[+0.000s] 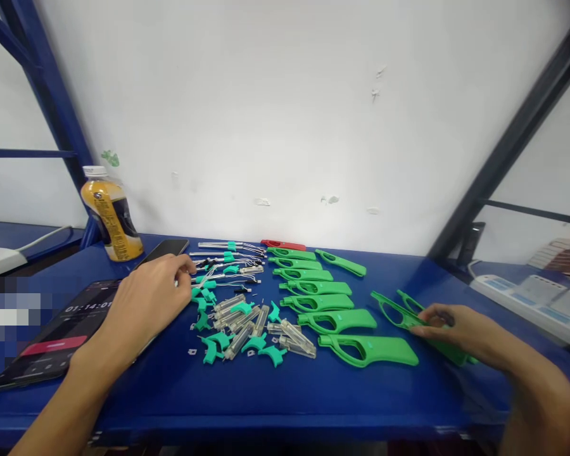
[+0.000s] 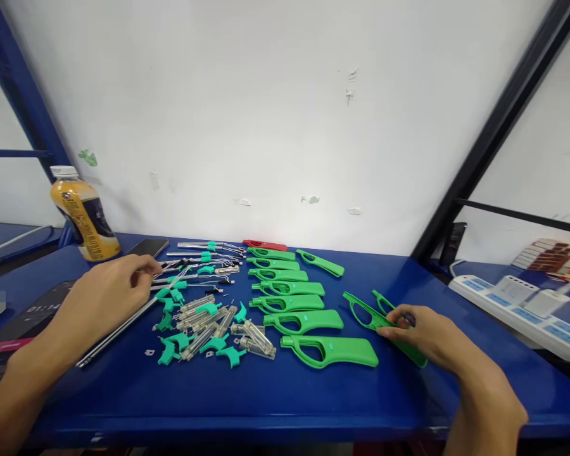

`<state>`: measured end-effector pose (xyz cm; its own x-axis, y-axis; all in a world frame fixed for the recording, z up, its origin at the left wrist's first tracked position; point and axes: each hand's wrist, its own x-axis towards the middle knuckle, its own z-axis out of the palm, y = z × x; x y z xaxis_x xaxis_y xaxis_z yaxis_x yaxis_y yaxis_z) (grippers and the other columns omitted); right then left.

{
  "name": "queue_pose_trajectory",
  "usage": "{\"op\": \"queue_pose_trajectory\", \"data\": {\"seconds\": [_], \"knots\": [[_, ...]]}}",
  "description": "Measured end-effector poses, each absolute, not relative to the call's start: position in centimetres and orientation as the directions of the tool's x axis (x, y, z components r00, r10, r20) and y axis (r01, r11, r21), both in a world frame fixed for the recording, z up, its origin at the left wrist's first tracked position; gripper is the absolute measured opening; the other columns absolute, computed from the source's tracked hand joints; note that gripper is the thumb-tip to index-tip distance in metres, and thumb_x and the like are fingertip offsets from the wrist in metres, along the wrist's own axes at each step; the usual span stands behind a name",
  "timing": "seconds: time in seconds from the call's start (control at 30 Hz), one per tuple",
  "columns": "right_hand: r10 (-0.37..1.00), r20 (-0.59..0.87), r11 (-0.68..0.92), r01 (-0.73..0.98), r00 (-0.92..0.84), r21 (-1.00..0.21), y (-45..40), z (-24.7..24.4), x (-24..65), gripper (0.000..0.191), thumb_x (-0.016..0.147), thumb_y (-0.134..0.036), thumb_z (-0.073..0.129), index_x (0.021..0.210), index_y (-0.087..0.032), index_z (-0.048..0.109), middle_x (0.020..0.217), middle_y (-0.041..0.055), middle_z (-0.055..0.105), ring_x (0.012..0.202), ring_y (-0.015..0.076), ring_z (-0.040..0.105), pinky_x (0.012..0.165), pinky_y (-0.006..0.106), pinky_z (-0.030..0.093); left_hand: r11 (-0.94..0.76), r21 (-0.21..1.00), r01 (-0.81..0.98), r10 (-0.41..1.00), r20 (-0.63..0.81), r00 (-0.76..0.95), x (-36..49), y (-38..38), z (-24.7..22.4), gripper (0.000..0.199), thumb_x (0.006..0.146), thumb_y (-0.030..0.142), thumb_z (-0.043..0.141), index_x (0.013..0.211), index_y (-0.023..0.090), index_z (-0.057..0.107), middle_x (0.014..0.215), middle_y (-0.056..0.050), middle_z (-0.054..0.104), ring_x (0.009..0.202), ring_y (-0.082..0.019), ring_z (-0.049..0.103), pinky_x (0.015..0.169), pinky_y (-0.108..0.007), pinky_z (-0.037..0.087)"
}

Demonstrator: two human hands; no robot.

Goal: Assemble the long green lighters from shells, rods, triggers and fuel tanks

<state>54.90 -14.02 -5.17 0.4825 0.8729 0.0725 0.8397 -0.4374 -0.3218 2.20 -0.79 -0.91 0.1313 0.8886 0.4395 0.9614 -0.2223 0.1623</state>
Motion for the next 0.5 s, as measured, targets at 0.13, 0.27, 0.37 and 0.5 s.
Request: {"op": "queue_pose_trajectory", "data": {"seconds": [0.13, 0.27, 0.37, 0.5], "knots": [[0.901, -0.022, -0.408, 0.829, 0.433, -0.384, -14.1, -4.7, 54.6, 0.054, 0.062, -0.070, 0.073, 0.090, -0.024, 0.081, 0.090, 0.0079, 0.080, 0.078, 0.0280, 0.074, 0.068, 0.034, 0.052, -0.177, 0.133, 0.975, 0.926, 0.359, 0.119, 2.0, -0.3, -1.1, 0.033, 0.096, 0.026, 0.042, 0.097, 0.026, 0.076, 0.098, -0.010, 0.082, 0.090, -0.037, 0.075, 0.066, -0.039, 0.044], [0.907, -0.052, -0.403, 0.824, 0.418, -0.398, -14.0, -4.3, 54.2, 0.058, 0.065, -0.071, 0.075, 0.096, -0.021, 0.078, 0.091, 0.0077, 0.078, 0.077, 0.0241, 0.071, 0.070, 0.034, 0.052, -0.144, 0.084, 0.986, 0.936, 0.336, 0.108, 2.1, 0.1, -1.5, 0.033, 0.095, 0.027, 0.043, 0.094, 0.029, 0.076, 0.089, -0.010, 0.081, 0.081, -0.036, 0.075, 0.061, -0.037, 0.041], [0.906, -0.064, -0.406, 0.818, 0.418, -0.408, -14.2, -4.0, 53.9, 0.056, 0.066, -0.070, 0.074, 0.093, -0.022, 0.079, 0.090, 0.0081, 0.079, 0.079, 0.0265, 0.072, 0.070, 0.034, 0.050, -0.143, 0.042, 0.989, 0.937, 0.329, 0.122, 2.0, -0.3, -1.6, 0.033, 0.095, 0.029, 0.044, 0.093, 0.028, 0.076, 0.084, -0.010, 0.079, 0.075, -0.035, 0.075, 0.059, -0.036, 0.040], [0.901, -0.078, -0.419, 0.807, 0.427, -0.416, -14.3, -3.8, 53.8, 0.055, 0.066, -0.071, 0.071, 0.092, -0.023, 0.080, 0.089, 0.0091, 0.080, 0.082, 0.0312, 0.074, 0.070, 0.037, 0.049, -0.174, -0.001, 0.985, 0.935, 0.314, 0.166, 1.4, -1.3, -1.4, 0.036, 0.100, 0.034, 0.042, 0.102, 0.028, 0.078, 0.085, -0.010, 0.080, 0.072, -0.033, 0.075, 0.057, -0.036, 0.038]]}}
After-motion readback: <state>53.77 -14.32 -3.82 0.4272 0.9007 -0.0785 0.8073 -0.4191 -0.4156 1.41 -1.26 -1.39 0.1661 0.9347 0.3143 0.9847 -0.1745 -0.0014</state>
